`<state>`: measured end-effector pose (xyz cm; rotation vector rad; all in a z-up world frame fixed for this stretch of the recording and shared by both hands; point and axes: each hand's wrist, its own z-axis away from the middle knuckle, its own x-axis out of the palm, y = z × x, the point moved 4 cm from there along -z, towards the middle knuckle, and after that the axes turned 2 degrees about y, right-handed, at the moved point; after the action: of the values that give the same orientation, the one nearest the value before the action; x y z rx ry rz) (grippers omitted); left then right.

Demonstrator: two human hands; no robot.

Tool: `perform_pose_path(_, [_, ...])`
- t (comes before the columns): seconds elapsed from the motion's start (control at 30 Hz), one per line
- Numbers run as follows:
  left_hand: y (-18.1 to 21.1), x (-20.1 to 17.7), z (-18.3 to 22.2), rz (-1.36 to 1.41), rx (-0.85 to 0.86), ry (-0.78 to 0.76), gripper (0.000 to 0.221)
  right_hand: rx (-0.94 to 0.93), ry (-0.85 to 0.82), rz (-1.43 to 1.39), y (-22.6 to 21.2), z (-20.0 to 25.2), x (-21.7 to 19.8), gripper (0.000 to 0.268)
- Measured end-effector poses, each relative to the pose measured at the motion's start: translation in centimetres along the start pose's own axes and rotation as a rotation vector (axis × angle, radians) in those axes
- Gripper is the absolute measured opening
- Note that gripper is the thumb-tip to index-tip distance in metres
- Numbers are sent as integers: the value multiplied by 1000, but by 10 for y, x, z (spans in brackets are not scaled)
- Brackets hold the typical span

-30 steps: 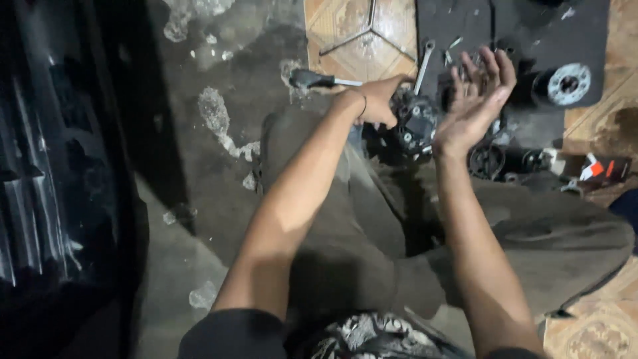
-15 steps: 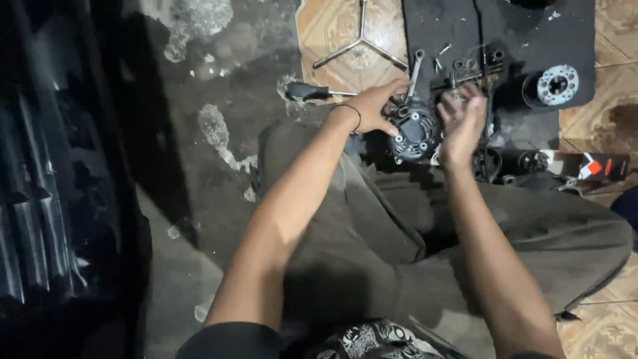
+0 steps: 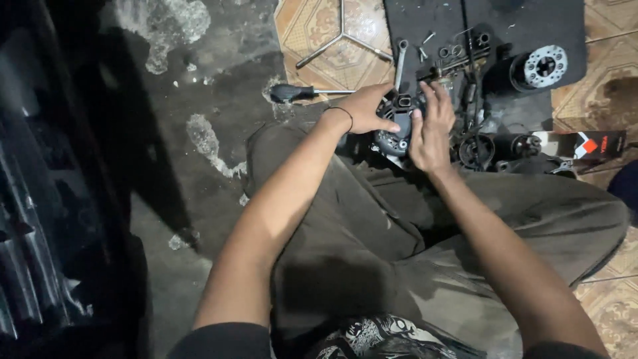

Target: Assembling the components of a vehicle alternator using hand tools on the floor.

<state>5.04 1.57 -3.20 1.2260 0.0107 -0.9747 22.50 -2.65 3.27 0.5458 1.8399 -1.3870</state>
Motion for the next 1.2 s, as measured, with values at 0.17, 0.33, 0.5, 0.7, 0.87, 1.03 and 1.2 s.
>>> perform_pose_path(0.17, [1, -4, 2, 31, -1, 25, 117, -26, -49, -7, 6, -5, 3, 48])
perform_pose_path(0.33, [0, 2, 2, -6, -3, 11, 120, -50, -120, -151, 15, -2, 7, 45])
perform_pose_path(0.5, [22, -7, 17, -25, -29, 15, 127, -53, -128, -215, 16, -2, 7, 44])
perform_pose_path(0.7, [17, 1, 11, -43, -83, 30, 115, 149, -95, -561, 49, -34, -1, 48])
perform_pose_path(0.87, [27, -10, 17, 15, -31, 137, 69, 293, 22, -508, 108, -101, -2, 23])
perform_pose_path(1.03, [19, -3, 7, -6, -36, 153, 74, -38, -15, -4, 124, -137, 19, 24])
perform_pose_path(1.2, [9, 7, 0, 10, -60, 96, 80, -75, -167, 196, 162, -146, 70, 29])
